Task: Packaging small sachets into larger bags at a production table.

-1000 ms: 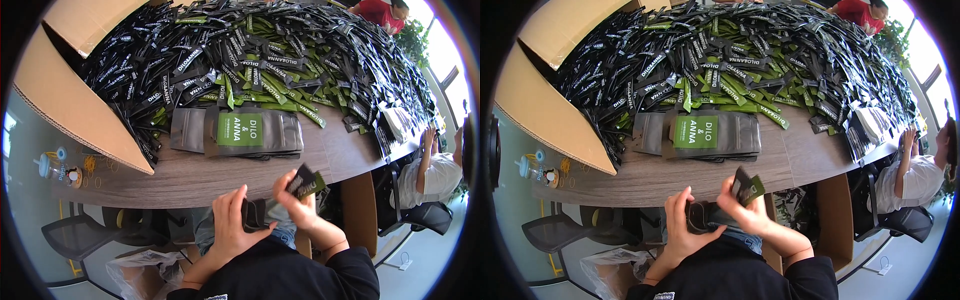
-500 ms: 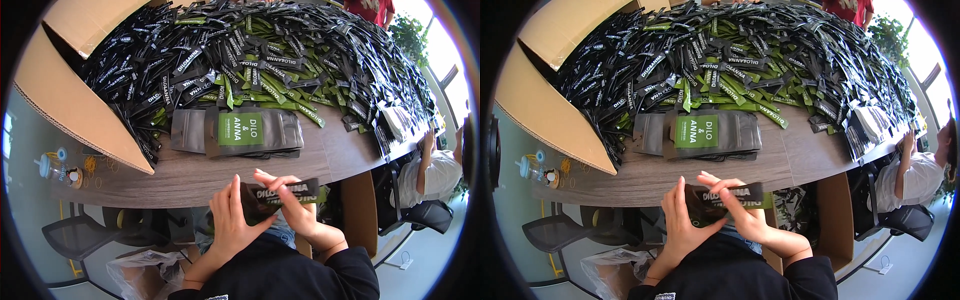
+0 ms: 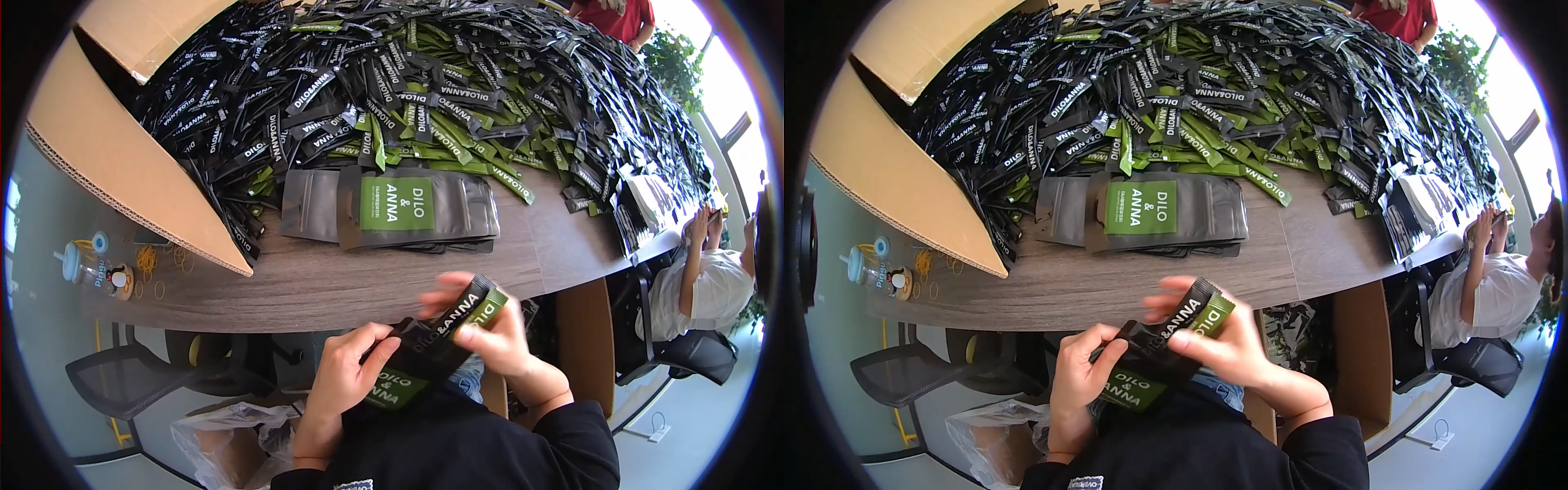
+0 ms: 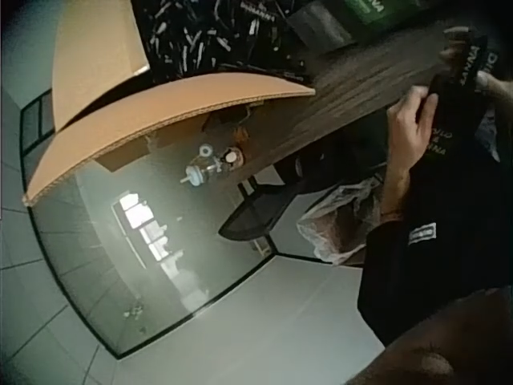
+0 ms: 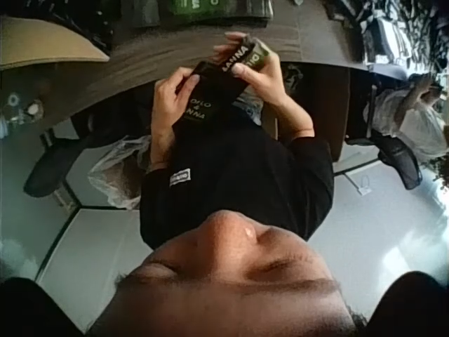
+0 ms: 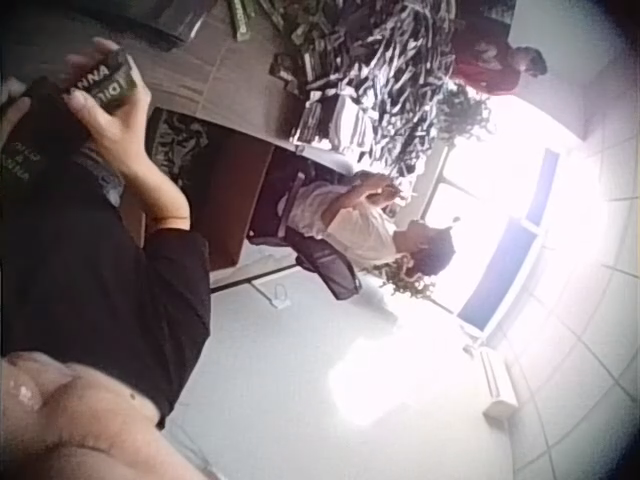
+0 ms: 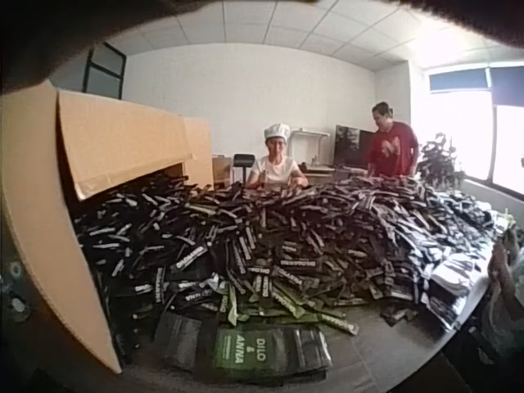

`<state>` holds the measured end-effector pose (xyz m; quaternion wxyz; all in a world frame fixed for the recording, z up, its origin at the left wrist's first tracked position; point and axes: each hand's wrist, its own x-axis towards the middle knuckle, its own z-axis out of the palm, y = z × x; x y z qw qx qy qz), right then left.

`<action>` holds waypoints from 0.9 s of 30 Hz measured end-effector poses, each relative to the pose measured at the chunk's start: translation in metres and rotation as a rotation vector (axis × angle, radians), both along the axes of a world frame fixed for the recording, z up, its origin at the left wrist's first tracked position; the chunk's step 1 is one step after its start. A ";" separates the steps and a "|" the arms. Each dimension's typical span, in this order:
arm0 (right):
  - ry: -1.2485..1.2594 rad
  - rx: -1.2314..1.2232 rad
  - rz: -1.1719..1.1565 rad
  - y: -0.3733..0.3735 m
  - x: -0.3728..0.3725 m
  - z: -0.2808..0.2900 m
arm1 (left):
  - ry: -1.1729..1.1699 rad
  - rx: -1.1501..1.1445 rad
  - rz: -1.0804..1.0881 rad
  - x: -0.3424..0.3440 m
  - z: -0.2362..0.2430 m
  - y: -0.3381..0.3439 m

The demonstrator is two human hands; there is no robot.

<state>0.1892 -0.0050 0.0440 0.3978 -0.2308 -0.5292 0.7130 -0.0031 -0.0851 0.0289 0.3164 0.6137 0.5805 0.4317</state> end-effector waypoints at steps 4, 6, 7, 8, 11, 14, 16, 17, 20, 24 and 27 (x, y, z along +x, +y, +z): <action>-0.524 0.712 -0.085 0.010 0.008 0.002 | -0.012 0.100 0.028 0.000 -0.004 0.001; -0.610 0.601 0.290 0.010 0.015 0.008 | 0.020 0.083 0.046 0.000 0.001 0.000; -0.572 0.621 0.453 0.016 0.024 0.002 | 0.016 0.083 0.044 0.000 -0.001 0.000; -0.527 0.640 0.619 0.022 0.030 -0.005 | 0.011 0.089 -0.072 -0.001 -0.004 -0.001; -0.441 0.591 0.815 0.036 0.027 -0.023 | 0.017 0.073 -0.194 0.003 -0.002 -0.002; -0.420 0.483 0.803 0.027 0.013 -0.032 | 0.006 0.071 -0.138 0.012 -0.003 0.001; -0.614 0.140 0.536 0.014 0.004 -0.029 | -0.041 0.087 -0.105 0.014 -0.004 0.003; -0.633 0.178 0.491 0.011 0.000 -0.022 | -0.087 0.068 -0.137 0.013 -0.006 0.005; -0.522 0.154 0.472 0.026 0.002 -0.029 | -0.172 -0.182 -0.137 0.004 -0.002 0.010; -0.339 0.123 0.163 0.012 0.013 -0.010 | -0.445 -0.069 0.082 0.015 -0.012 0.014; -0.502 0.361 0.072 0.006 0.018 -0.006 | -0.179 0.095 -0.001 0.028 -0.009 0.021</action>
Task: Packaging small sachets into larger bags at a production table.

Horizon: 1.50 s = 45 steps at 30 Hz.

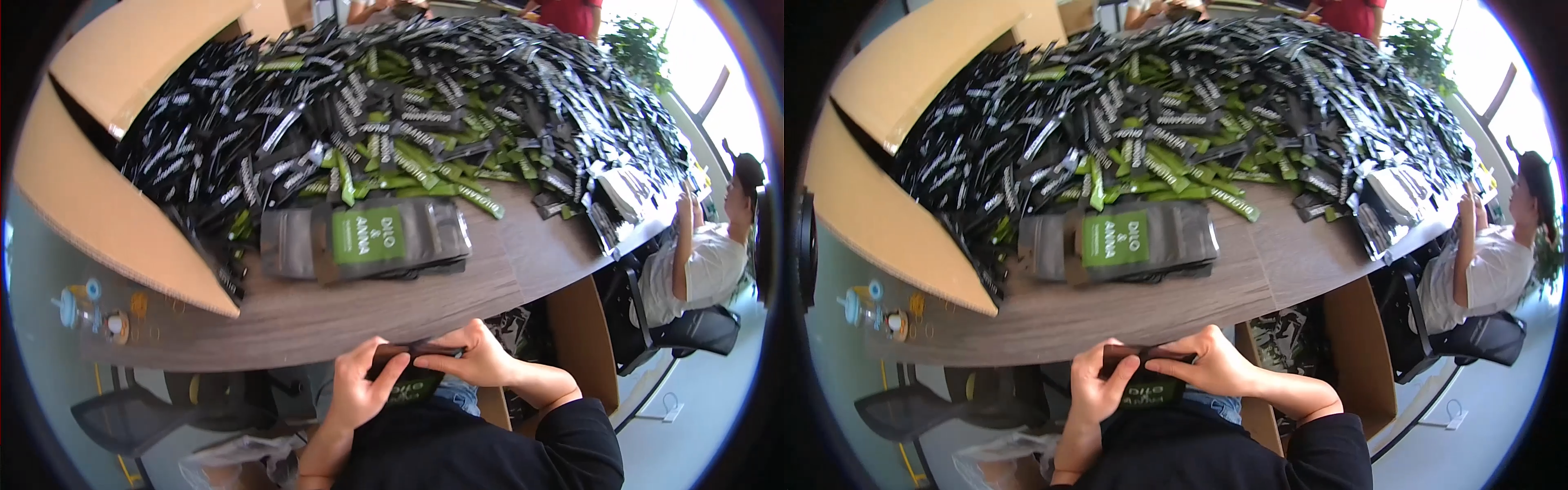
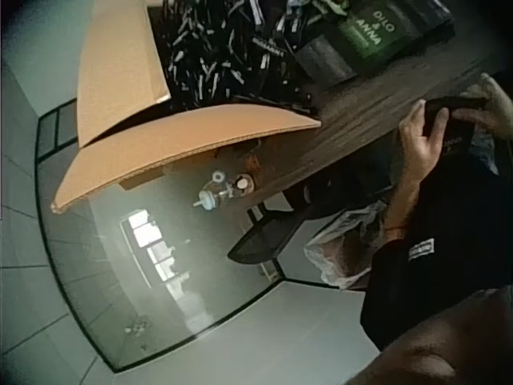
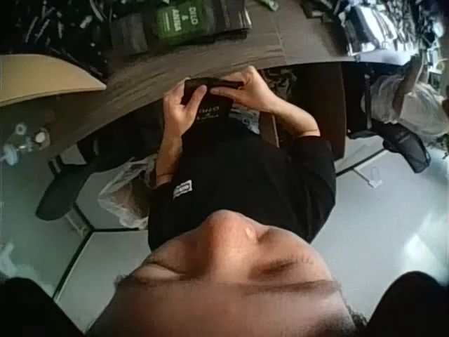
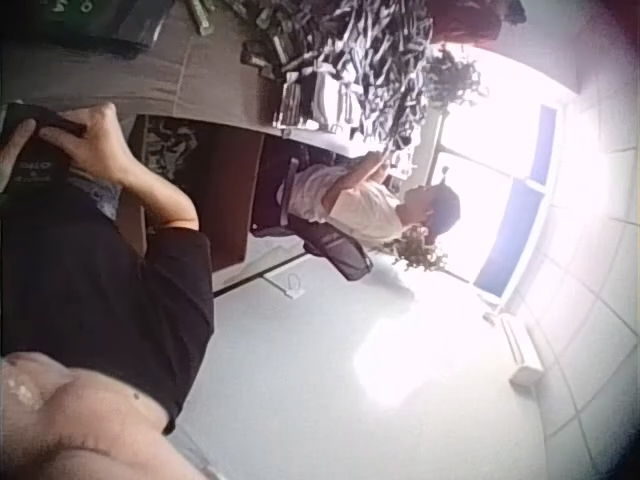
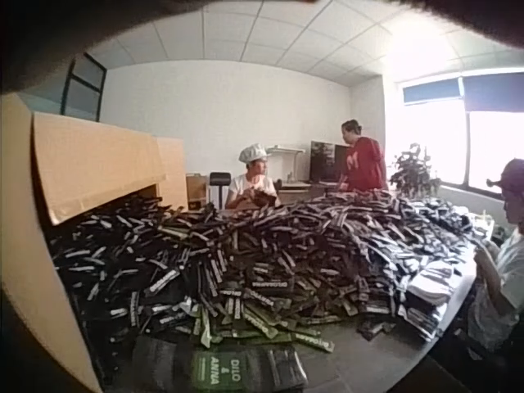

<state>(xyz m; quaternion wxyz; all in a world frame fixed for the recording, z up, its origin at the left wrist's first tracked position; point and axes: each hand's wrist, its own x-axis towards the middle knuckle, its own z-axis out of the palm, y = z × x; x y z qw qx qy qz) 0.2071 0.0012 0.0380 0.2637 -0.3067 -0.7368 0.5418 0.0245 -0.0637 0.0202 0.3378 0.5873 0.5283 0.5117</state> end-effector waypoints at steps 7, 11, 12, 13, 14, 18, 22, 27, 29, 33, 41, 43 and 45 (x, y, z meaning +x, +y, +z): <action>-0.628 0.281 0.203 0.045 0.065 0.044 | 0.184 0.104 -0.266 0.015 0.010 0.042; -0.551 0.397 0.267 0.090 0.078 0.064 | 0.496 0.318 -0.174 0.007 0.027 0.079; -0.570 0.407 0.105 0.110 0.066 0.062 | 0.606 0.334 -0.160 0.009 0.017 0.093; -0.581 0.423 -0.057 0.132 0.051 0.058 | 0.606 0.342 -0.156 0.014 0.012 0.103; -0.499 0.689 -0.166 0.159 0.042 0.045 | 0.737 0.387 -0.115 0.019 0.009 0.113; -0.638 1.077 -0.340 0.236 0.025 -0.012 | 0.904 0.339 -0.100 0.013 -0.009 0.128; -0.800 0.952 -0.410 0.240 0.025 -0.018 | 0.901 0.303 -0.115 0.001 -0.011 0.119; -0.802 0.723 -0.481 0.222 0.046 0.011 | 0.791 0.337 -0.079 -0.006 -0.017 0.115; -0.506 0.601 -0.456 0.217 0.058 0.017 | 0.775 0.360 -0.028 -0.006 -0.018 0.117; 0.177 -0.090 -0.452 0.153 0.054 0.015 | 0.831 0.469 0.017 -0.001 0.007 0.103; 0.721 -0.536 -0.249 -0.001 -0.019 -0.017 | -0.120 -0.075 -0.176 0.046 -0.006 0.013; 0.554 -0.537 -0.131 -0.010 -0.018 -0.020 | -0.481 -0.191 -0.095 0.047 -0.016 0.003; 0.631 -0.541 -0.151 -0.019 -0.032 -0.017 | -0.416 -0.153 -0.045 0.038 -0.022 -0.002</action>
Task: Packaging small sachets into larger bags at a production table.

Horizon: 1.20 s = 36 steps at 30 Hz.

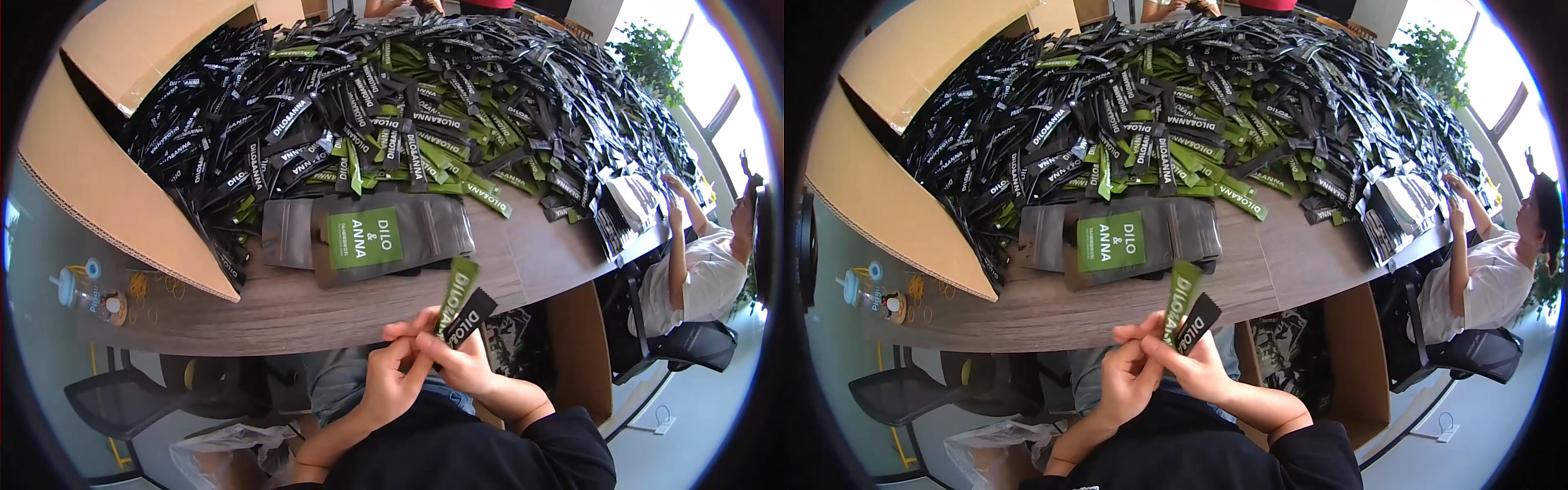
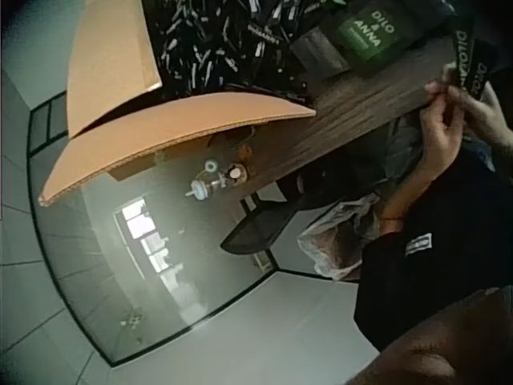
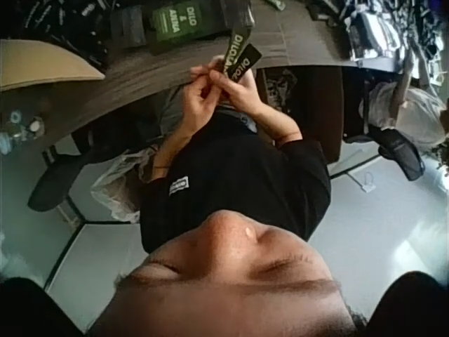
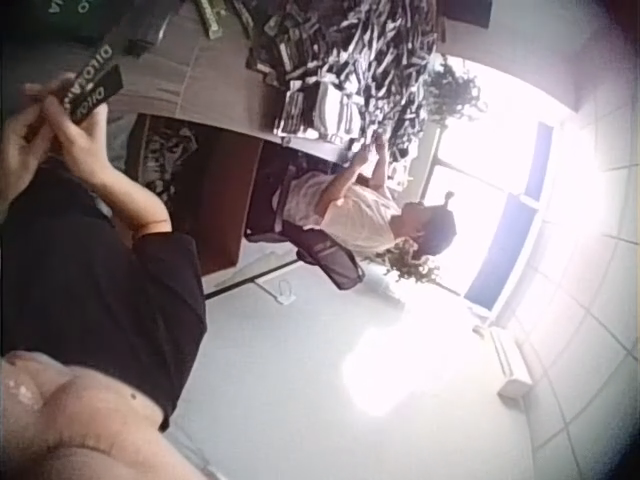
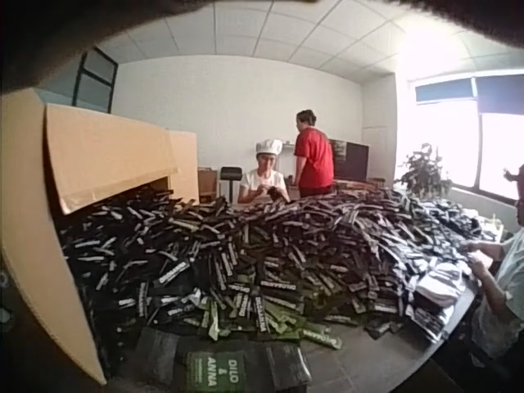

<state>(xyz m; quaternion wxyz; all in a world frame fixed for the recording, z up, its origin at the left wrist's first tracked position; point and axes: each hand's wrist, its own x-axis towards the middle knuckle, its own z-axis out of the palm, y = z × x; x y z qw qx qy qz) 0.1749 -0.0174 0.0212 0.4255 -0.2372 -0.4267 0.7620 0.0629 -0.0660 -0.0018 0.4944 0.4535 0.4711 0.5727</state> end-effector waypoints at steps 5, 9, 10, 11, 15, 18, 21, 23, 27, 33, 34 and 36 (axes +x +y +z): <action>-0.035 -0.128 -0.121 0.008 0.007 0.004 | 0.200 0.056 -0.091 -0.007 0.011 -0.006; 0.027 -0.125 -0.253 0.026 0.015 0.014 | 0.173 0.000 -0.155 -0.005 0.002 -0.009; 0.026 -0.124 -0.255 0.023 0.013 0.019 | 0.119 -0.003 -0.135 -0.004 0.003 -0.009; 0.102 -0.128 -0.214 0.021 0.011 0.023 | 0.119 -0.002 -0.135 -0.004 0.004 -0.007; 0.108 0.208 -0.302 0.030 0.035 0.015 | 0.414 0.146 -0.059 -0.017 0.027 0.022; -0.047 0.485 -0.511 0.063 0.047 0.010 | 0.833 0.471 0.134 -0.035 0.038 0.057; -0.235 0.482 -0.636 0.078 0.043 0.007 | 1.168 0.428 0.075 -0.043 0.023 0.094; -0.082 0.448 -0.746 0.079 0.044 0.002 | 1.134 0.428 0.054 -0.049 0.008 0.107; -0.319 0.513 -0.726 0.069 0.044 -0.013 | 0.981 0.463 0.086 -0.053 0.010 0.106; -0.766 0.653 -0.583 0.070 0.044 -0.021 | 0.799 0.618 0.527 -0.054 0.033 0.090; -0.759 0.659 -0.571 0.067 0.043 -0.014 | 0.859 0.705 0.554 -0.054 0.038 0.078; -0.572 0.310 -0.429 0.057 0.043 -0.011 | 0.892 0.739 0.476 -0.042 0.037 0.047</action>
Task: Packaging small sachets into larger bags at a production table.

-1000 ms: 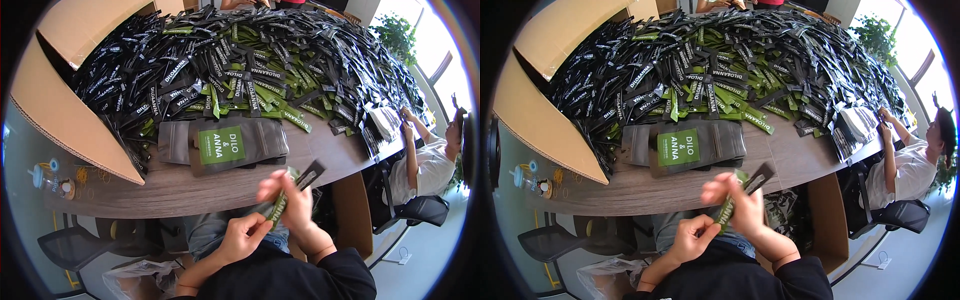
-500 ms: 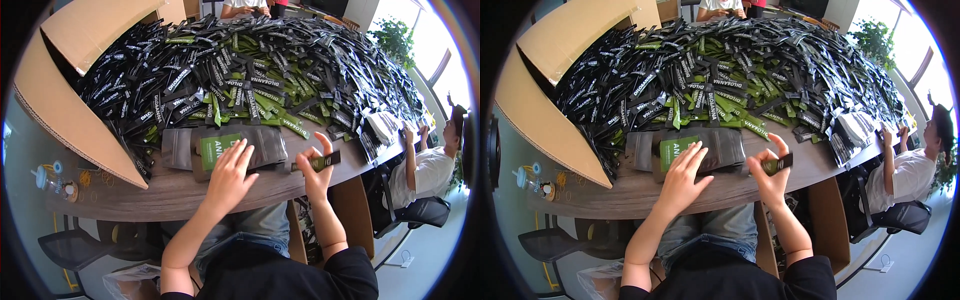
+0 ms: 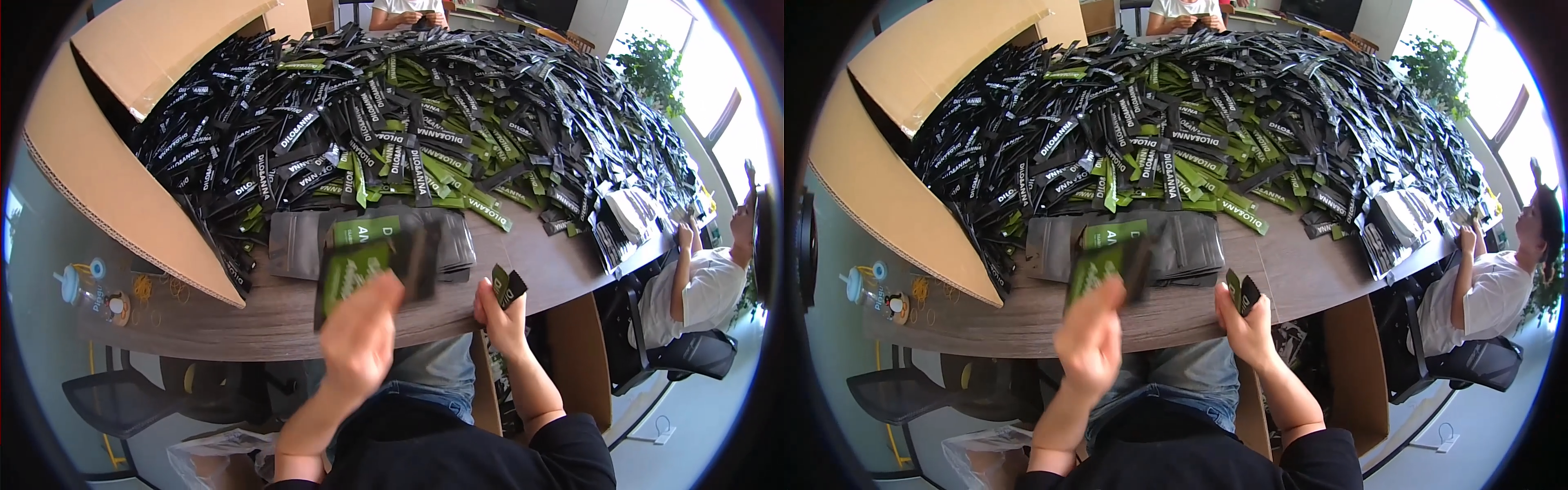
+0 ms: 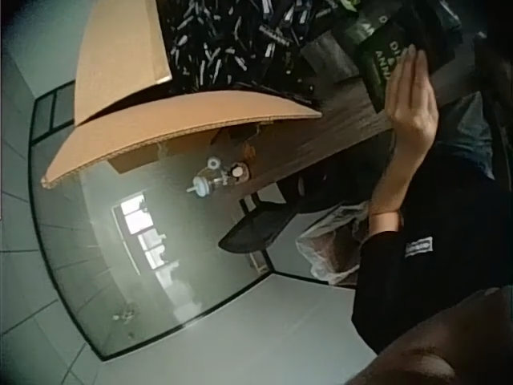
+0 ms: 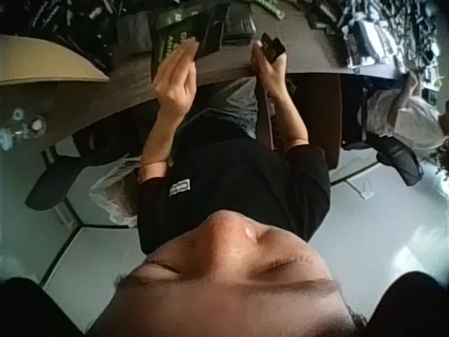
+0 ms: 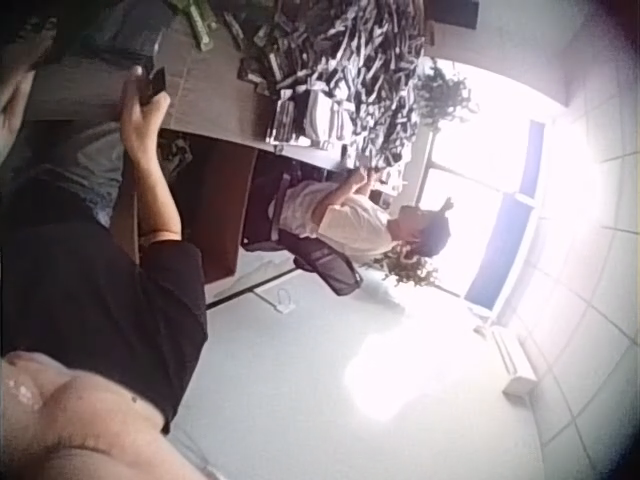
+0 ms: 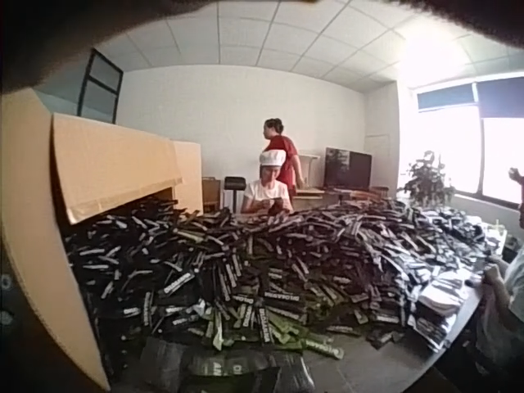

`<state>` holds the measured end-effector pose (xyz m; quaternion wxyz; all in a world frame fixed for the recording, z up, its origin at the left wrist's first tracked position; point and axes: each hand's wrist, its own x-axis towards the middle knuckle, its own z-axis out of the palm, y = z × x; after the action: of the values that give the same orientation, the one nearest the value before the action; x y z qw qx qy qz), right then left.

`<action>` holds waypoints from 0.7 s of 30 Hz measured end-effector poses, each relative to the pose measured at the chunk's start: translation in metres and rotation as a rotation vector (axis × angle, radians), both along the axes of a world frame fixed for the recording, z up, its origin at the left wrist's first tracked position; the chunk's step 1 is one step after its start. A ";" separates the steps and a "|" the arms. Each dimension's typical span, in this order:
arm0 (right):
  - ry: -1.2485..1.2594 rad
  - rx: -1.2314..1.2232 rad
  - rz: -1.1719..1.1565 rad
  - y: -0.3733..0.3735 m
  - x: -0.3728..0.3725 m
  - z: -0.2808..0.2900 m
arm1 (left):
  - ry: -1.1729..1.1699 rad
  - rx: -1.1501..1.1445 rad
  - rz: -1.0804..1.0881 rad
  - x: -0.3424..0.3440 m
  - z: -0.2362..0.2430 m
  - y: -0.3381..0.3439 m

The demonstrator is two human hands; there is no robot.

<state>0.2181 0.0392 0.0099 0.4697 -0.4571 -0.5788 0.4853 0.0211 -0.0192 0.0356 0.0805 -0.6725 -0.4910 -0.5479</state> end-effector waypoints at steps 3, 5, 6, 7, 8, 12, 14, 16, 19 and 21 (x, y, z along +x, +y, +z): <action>0.265 -0.182 0.136 -0.023 -0.006 0.001 | 0.149 -0.125 -0.096 0.014 -0.012 -0.039; 0.206 -0.111 0.235 -0.024 -0.014 0.011 | 0.234 -0.255 -0.111 0.011 -0.024 -0.051; 0.013 0.005 0.288 -0.020 -0.016 0.011 | 0.235 -0.258 -0.106 0.008 -0.026 -0.058; -0.087 -0.041 0.346 -0.020 -0.016 0.013 | 0.198 -0.357 -0.143 0.006 -0.028 -0.061; -0.190 -0.088 0.404 -0.021 -0.016 0.014 | 0.159 -0.454 -0.181 0.004 -0.028 -0.062; -0.201 0.111 0.617 -0.034 -0.027 0.011 | -0.662 -0.776 -0.317 0.011 -0.013 -0.074; -0.203 0.334 0.725 -0.038 -0.036 0.004 | -0.555 -0.807 -0.222 0.008 -0.018 -0.064; -0.172 0.359 0.747 -0.039 -0.042 0.006 | -0.795 -0.814 -0.395 0.000 -0.020 -0.063; -0.155 0.221 0.773 -0.032 -0.042 0.017 | -0.986 -0.753 -0.402 0.000 -0.036 -0.066; -0.101 0.113 0.747 -0.034 -0.044 0.023 | -1.077 -0.631 -0.312 0.004 -0.040 -0.063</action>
<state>0.1742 0.0048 0.0326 0.2555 -0.2113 -0.7538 0.5673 0.0248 -0.0825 -0.0048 -0.4597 -0.3581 -0.4964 -0.6435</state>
